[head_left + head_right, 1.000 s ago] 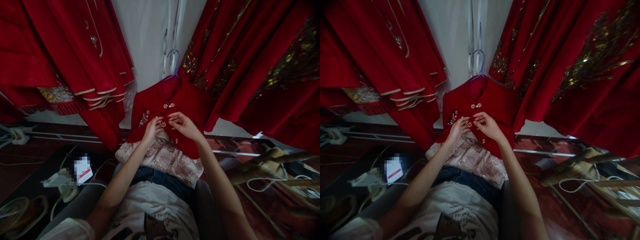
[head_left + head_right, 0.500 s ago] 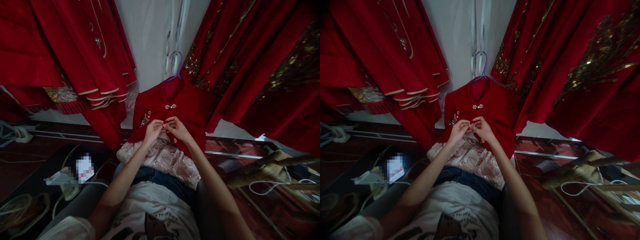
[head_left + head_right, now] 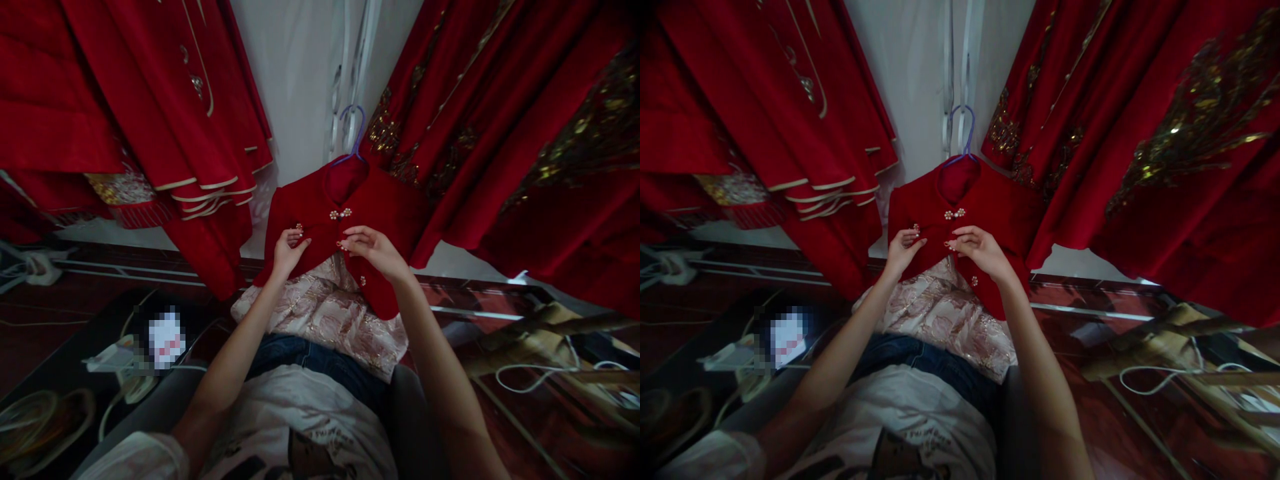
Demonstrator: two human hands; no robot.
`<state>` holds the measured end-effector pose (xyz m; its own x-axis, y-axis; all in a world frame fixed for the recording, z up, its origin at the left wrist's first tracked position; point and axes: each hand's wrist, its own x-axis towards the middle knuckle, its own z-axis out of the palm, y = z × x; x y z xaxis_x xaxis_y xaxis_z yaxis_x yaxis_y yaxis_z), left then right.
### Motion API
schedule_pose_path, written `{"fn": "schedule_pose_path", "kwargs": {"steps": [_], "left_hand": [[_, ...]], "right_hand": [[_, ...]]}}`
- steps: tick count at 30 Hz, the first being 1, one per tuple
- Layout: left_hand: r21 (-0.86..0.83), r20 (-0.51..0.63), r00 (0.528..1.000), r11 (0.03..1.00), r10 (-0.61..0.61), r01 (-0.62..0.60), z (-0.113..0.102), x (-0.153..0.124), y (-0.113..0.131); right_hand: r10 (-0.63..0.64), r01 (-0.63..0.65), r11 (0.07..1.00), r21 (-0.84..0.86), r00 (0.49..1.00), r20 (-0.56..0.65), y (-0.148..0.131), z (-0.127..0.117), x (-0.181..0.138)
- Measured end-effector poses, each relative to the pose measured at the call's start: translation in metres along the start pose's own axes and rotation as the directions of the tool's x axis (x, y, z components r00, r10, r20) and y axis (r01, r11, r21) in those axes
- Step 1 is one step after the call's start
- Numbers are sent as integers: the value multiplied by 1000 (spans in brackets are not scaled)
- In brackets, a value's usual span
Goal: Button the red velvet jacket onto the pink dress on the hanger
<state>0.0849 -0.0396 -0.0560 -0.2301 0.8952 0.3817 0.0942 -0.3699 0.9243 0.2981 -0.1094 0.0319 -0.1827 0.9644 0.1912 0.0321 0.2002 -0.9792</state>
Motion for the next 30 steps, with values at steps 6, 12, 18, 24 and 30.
{"fn": "schedule_pose_path", "kwargs": {"steps": [6,12,18,24,30], "left_hand": [[-158,33,991,978,-129,132,1,3,1],[-240,52,986,957,-156,164,2,8,6],[-248,50,991,960,-122,131,1,6,10],[-156,24,999,987,-46,49,-1,8,5],[-74,80,997,997,17,-11,-8,13,4]], "right_hand": [[-157,158,987,31,986,-48,-10,18,19],[-276,232,932,-279,952,-129,37,65,63],[-364,259,856,-449,917,-166,53,76,73],[-408,280,820,-500,897,-167,57,79,70],[-423,287,808,-515,890,-168,57,80,72]]}}
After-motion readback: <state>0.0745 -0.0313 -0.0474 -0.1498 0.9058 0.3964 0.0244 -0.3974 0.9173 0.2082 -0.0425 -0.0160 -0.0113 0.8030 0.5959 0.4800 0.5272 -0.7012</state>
